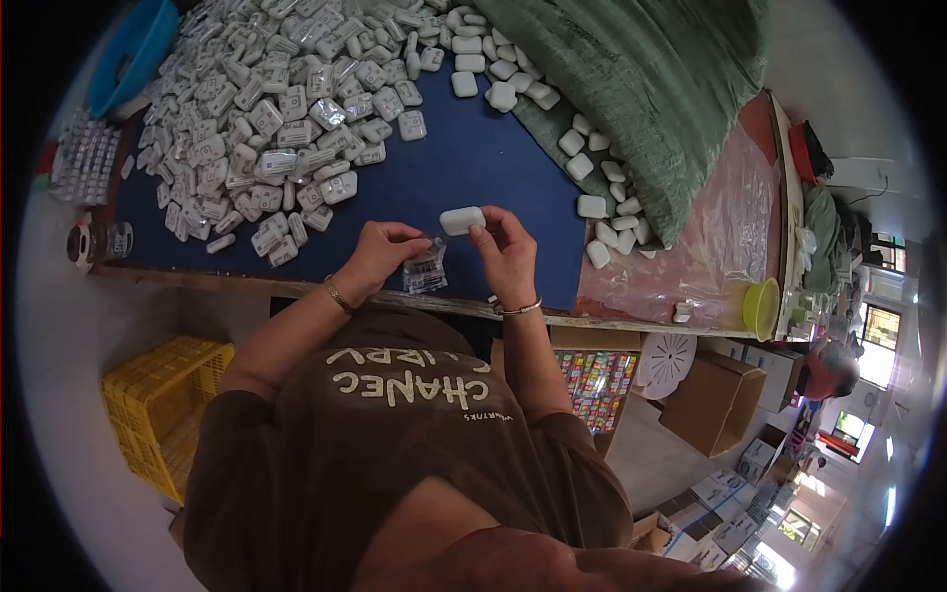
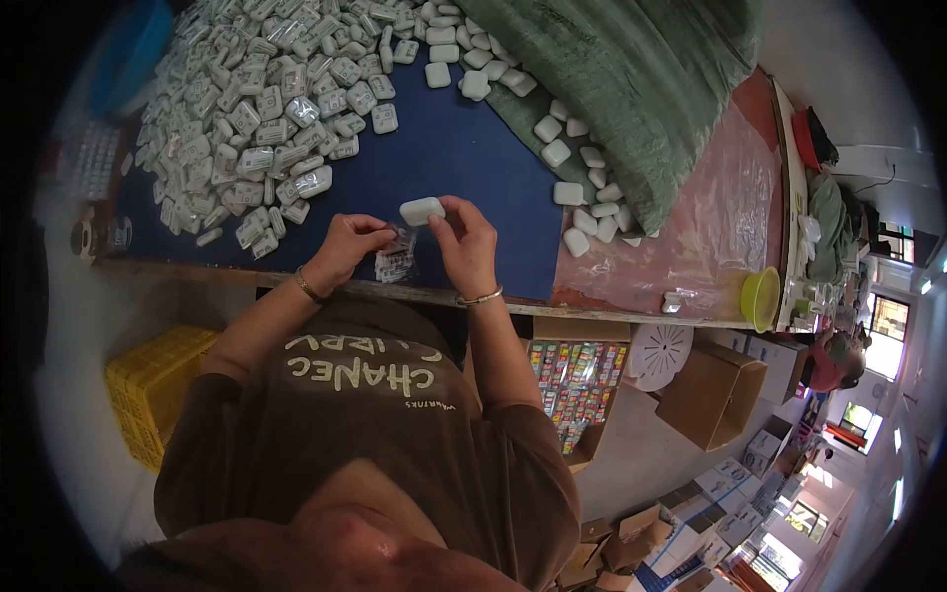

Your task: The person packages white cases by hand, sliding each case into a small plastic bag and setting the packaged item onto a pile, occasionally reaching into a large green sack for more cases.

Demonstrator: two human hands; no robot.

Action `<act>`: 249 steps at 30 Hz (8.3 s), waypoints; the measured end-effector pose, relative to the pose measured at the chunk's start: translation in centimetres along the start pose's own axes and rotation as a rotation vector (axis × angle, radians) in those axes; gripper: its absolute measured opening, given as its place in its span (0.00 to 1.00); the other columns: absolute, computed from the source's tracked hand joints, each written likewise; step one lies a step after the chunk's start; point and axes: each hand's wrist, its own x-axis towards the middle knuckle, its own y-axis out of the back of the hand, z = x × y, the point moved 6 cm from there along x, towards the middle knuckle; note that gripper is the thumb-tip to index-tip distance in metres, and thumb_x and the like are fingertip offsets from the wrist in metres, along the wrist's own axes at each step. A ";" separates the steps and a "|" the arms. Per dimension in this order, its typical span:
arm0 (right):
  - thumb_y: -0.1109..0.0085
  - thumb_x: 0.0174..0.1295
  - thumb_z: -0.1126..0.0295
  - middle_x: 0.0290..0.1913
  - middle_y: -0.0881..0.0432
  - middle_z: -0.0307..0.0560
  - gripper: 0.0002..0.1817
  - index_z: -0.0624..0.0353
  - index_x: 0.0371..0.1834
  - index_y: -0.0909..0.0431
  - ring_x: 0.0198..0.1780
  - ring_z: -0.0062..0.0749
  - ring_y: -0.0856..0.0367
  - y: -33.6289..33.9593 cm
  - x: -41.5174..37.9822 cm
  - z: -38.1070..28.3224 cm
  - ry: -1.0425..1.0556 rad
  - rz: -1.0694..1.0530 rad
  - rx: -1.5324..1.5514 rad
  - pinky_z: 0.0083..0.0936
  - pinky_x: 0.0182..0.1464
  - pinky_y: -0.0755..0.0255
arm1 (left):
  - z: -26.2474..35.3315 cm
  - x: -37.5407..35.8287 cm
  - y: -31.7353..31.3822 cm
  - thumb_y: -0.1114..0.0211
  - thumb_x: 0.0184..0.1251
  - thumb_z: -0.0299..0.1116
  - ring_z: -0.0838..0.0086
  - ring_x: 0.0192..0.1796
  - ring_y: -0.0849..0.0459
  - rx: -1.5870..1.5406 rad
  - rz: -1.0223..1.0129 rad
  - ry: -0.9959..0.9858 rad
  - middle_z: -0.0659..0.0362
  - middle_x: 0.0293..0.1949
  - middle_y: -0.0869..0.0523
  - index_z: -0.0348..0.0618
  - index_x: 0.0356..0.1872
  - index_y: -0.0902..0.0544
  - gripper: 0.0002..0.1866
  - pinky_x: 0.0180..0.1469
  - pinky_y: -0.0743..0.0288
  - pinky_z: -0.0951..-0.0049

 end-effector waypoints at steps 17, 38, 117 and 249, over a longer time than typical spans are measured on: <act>0.33 0.55 0.75 0.35 0.15 0.47 0.11 0.63 0.41 0.19 0.35 0.30 0.15 -0.7 0.3 -0.9 -0.002 -0.127 -0.108 0.24 0.39 0.22 | 1.0 -0.2 -0.2 0.27 0.57 0.25 0.80 0.37 0.16 0.154 -0.013 -0.105 0.56 0.35 0.12 0.31 0.40 0.14 0.11 0.41 0.21 0.80; 0.34 0.55 0.76 0.37 0.16 0.50 0.11 0.63 0.43 0.17 0.37 0.36 0.16 -3.2 -0.4 -0.5 0.119 -0.219 -0.071 0.25 0.40 0.23 | 0.2 0.2 -0.9 0.34 0.67 0.32 0.83 0.36 0.18 -0.009 -0.109 -0.051 0.60 0.36 0.14 0.32 0.43 0.16 0.12 0.39 0.24 0.82; 0.35 0.59 0.77 0.40 0.15 0.45 0.14 0.64 0.48 0.20 0.41 0.24 0.16 -0.7 1.9 0.1 0.004 -0.104 -0.190 0.21 0.43 0.21 | 0.7 0.2 0.5 0.33 0.64 0.25 0.83 0.35 0.18 0.197 0.004 -0.187 0.59 0.34 0.12 0.34 0.39 0.14 0.06 0.40 0.24 0.83; 0.35 0.59 0.77 0.42 0.15 0.46 0.15 0.64 0.50 0.18 0.44 0.24 0.17 -3.1 1.0 0.8 0.003 -0.234 -0.027 0.20 0.46 0.22 | -1.0 0.4 -1.3 0.38 0.71 0.34 0.79 0.37 0.15 -0.135 -0.088 0.088 0.57 0.37 0.14 0.32 0.43 0.18 0.12 0.39 0.20 0.80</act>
